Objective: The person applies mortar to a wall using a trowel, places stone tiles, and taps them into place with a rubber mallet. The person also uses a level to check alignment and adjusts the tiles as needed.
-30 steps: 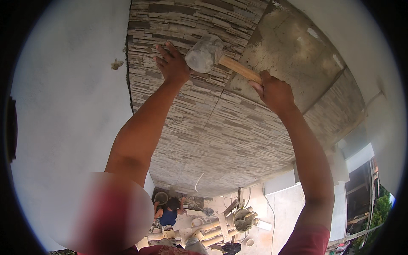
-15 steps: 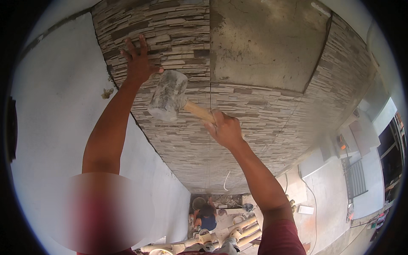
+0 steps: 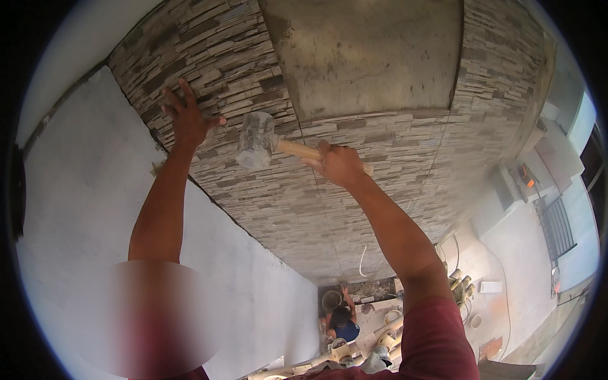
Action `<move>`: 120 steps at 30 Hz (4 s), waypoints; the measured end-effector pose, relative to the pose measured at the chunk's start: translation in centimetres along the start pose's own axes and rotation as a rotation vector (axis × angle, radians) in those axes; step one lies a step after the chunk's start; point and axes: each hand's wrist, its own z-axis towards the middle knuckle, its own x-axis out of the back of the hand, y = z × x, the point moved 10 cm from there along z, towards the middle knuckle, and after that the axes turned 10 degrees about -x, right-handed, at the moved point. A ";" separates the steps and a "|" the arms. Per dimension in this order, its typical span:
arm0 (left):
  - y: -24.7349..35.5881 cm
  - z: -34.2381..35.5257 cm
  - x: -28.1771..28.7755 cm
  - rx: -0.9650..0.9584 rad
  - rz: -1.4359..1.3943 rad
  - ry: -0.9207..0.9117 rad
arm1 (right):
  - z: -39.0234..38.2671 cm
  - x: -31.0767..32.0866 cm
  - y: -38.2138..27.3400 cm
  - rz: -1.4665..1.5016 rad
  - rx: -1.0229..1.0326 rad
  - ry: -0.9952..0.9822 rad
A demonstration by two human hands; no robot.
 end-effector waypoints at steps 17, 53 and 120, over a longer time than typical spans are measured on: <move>0.1 0.0 0.3 0.012 0.073 -0.059 | -0.2 3.9 -1.6 -0.104 0.208 0.185; -10.8 -4.2 -0.6 -0.473 0.569 -0.320 | -2.0 -0.7 -7.9 0.368 -0.071 0.135; -10.4 -5.2 0.3 -0.466 0.436 -0.397 | 20.6 6.2 -31.3 0.133 0.181 -0.100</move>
